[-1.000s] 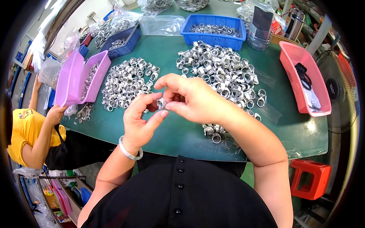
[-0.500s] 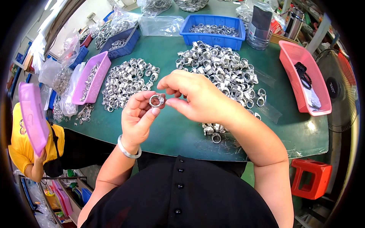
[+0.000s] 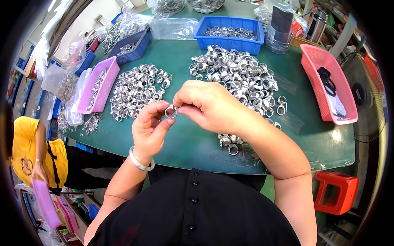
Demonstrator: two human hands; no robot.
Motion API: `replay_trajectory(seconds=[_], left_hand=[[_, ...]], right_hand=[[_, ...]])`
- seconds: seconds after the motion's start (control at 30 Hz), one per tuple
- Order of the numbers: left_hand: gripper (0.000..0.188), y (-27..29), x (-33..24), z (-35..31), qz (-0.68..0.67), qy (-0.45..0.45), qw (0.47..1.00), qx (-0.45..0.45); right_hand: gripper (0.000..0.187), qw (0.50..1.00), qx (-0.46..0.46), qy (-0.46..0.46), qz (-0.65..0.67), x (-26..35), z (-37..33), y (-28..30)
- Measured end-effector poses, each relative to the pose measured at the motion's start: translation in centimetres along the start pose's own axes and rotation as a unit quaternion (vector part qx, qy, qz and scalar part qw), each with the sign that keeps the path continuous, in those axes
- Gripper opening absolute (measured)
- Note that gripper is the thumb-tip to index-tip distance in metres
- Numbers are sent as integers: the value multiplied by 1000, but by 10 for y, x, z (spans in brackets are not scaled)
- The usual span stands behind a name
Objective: The person picks up metal rings from a pile on a green table, turns them over by hand, and places them into a clear plastic bag or onto a separate pile.
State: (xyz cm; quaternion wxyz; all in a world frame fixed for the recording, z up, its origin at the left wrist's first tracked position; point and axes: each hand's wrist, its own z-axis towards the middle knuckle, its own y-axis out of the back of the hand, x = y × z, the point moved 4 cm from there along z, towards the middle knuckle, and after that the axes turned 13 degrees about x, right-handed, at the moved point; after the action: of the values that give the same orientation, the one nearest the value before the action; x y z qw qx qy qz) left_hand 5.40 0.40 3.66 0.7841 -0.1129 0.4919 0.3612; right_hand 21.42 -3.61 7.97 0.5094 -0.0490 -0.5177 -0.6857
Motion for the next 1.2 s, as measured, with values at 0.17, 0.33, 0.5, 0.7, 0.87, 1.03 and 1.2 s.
replay_trajectory(seconds=[0.17,0.33,0.5,0.7,0.87,1.03,1.2], left_hand=[[36,3,5,-6,111,-29,993,38],[34,3,8,-8,87,-50,995,23],[32,3,7,-11,56,-66,996,-6],[28,6,11,-12,-15,-52,998,-43],[27,27,28,-9,43,16,997,-65],[23,81,67,-11,185,106,963,-164],[26,88,64,-8,516,136,841,-83]], right_hand=[[15,1000,-7,4,-3,1,0,1],[15,1000,-1,-15,13,-1,-1,1],[15,999,-15,-29,1,-8,-1,4],[16,993,-1,-93,-75,-32,-6,2],[29,954,113,-187,-203,-58,-15,-8],[34,883,271,-221,-311,-71,-22,-25],[18,891,262,-219,-299,-80,-23,-27]])
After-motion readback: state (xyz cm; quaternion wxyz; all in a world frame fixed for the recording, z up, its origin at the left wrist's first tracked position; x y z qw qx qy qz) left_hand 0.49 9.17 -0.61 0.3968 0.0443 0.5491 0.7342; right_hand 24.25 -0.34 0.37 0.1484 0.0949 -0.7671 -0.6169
